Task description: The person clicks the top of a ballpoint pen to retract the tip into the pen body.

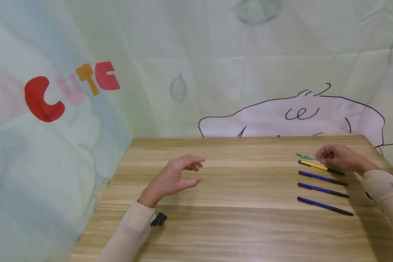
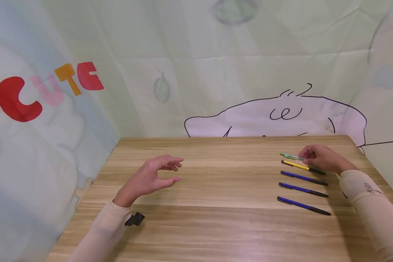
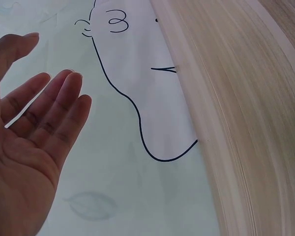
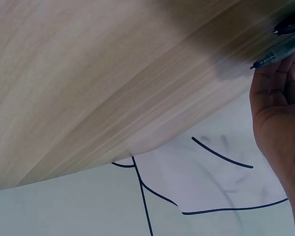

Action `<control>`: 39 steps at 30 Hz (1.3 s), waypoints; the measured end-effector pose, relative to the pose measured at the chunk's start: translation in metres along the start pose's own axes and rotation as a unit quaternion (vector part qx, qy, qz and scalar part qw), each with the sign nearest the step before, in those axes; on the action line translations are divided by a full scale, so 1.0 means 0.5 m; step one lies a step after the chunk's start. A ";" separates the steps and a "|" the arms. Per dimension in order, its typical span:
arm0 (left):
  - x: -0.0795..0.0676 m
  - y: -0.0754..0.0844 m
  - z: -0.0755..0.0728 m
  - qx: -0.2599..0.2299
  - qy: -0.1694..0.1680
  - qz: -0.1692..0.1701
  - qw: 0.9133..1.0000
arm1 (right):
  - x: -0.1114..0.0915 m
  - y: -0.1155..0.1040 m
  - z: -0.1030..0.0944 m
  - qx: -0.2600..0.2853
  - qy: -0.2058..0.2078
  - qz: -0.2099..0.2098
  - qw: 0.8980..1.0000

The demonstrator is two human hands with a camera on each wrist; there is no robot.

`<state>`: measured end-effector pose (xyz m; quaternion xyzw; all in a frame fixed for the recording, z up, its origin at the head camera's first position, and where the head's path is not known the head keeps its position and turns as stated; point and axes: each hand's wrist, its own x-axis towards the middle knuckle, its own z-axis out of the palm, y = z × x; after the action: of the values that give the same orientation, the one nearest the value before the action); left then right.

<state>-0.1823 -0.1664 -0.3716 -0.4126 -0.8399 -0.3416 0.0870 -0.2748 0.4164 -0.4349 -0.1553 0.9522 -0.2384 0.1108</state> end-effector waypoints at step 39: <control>-0.004 0.002 -0.001 0.006 0.006 -0.003 1.000 | -0.010 0.002 0.002 -0.018 0.027 -0.027 0.999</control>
<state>-0.1806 -0.1678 -0.3715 -0.4078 -0.8427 -0.3389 0.0933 -0.2698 0.4185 -0.4357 -0.1766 0.9544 -0.2283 0.0759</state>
